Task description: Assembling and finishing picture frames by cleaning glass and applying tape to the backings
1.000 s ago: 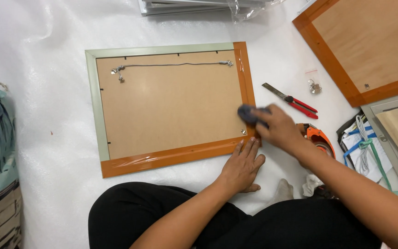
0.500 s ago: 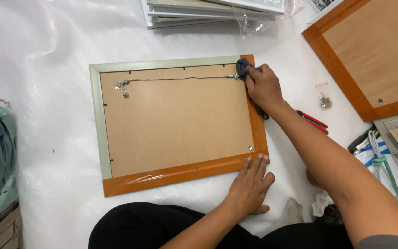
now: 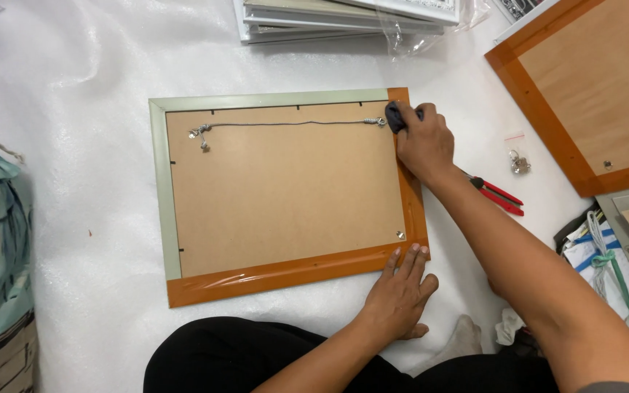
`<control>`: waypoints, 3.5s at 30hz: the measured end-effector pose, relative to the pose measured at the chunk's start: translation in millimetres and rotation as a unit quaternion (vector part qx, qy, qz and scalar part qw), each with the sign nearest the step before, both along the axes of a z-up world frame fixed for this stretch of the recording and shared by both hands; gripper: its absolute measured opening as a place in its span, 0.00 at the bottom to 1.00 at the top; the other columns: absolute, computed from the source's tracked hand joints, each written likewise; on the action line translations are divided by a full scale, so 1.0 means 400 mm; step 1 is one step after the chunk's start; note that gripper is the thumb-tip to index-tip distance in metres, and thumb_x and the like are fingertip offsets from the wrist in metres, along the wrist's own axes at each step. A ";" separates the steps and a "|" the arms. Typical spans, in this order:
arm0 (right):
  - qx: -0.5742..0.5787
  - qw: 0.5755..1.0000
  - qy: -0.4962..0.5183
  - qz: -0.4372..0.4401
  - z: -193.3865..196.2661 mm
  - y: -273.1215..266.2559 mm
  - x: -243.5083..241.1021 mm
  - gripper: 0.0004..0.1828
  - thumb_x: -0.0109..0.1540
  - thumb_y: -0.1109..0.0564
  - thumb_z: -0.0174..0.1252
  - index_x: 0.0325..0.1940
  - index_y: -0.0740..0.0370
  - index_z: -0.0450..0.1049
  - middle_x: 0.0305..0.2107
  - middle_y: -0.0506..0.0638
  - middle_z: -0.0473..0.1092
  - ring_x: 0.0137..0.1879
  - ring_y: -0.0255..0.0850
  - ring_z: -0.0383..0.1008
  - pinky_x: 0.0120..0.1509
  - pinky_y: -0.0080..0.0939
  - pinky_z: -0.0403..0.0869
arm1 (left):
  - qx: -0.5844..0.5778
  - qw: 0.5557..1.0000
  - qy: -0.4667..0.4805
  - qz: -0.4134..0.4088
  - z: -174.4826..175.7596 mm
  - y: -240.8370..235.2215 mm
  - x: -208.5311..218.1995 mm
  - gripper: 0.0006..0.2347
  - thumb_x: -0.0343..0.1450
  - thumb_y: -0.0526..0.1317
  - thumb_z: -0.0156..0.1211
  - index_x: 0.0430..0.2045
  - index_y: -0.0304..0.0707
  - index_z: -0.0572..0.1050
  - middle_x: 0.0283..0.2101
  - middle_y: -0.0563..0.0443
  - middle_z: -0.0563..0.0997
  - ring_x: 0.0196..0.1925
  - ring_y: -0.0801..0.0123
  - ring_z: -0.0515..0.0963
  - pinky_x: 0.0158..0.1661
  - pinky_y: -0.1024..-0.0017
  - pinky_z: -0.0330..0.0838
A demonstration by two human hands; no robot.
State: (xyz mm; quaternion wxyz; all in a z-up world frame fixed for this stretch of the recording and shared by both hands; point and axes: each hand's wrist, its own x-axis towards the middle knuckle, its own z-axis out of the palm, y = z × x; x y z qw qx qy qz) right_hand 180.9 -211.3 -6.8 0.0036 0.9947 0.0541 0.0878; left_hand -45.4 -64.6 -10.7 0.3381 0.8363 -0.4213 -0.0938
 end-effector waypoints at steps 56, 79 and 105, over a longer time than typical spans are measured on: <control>0.043 0.954 0.173 0.242 0.083 -0.221 -0.534 0.19 0.59 0.56 0.57 0.54 0.48 0.80 0.46 0.50 0.72 0.50 0.49 0.75 0.59 0.42 0.74 | -0.025 0.992 -0.064 -0.104 0.008 -0.029 -0.085 0.17 0.66 0.50 0.57 0.41 0.40 0.64 0.32 0.45 0.79 0.34 0.56 0.83 0.37 0.59 0.77; -0.028 0.981 -0.022 0.191 -0.048 -0.146 -0.241 0.19 0.63 0.55 0.56 0.58 0.50 0.79 0.47 0.53 0.70 0.49 0.50 0.72 0.55 0.46 0.73 | 0.126 0.992 -0.002 -0.024 0.056 -0.003 -0.003 0.19 0.69 0.45 0.63 0.46 0.34 0.65 0.69 0.18 0.60 0.75 0.34 0.55 0.71 0.40 0.44; 0.112 0.938 0.315 0.088 0.147 -0.085 -0.558 0.26 0.60 0.61 0.51 0.62 0.55 0.76 0.54 0.65 0.68 0.53 0.71 0.73 0.59 0.60 0.76 | 0.045 0.991 -0.109 0.064 0.010 -0.042 -0.070 0.03 0.69 0.33 0.46 0.30 0.36 0.69 0.36 0.23 0.80 0.47 0.30 0.81 0.58 0.36 0.59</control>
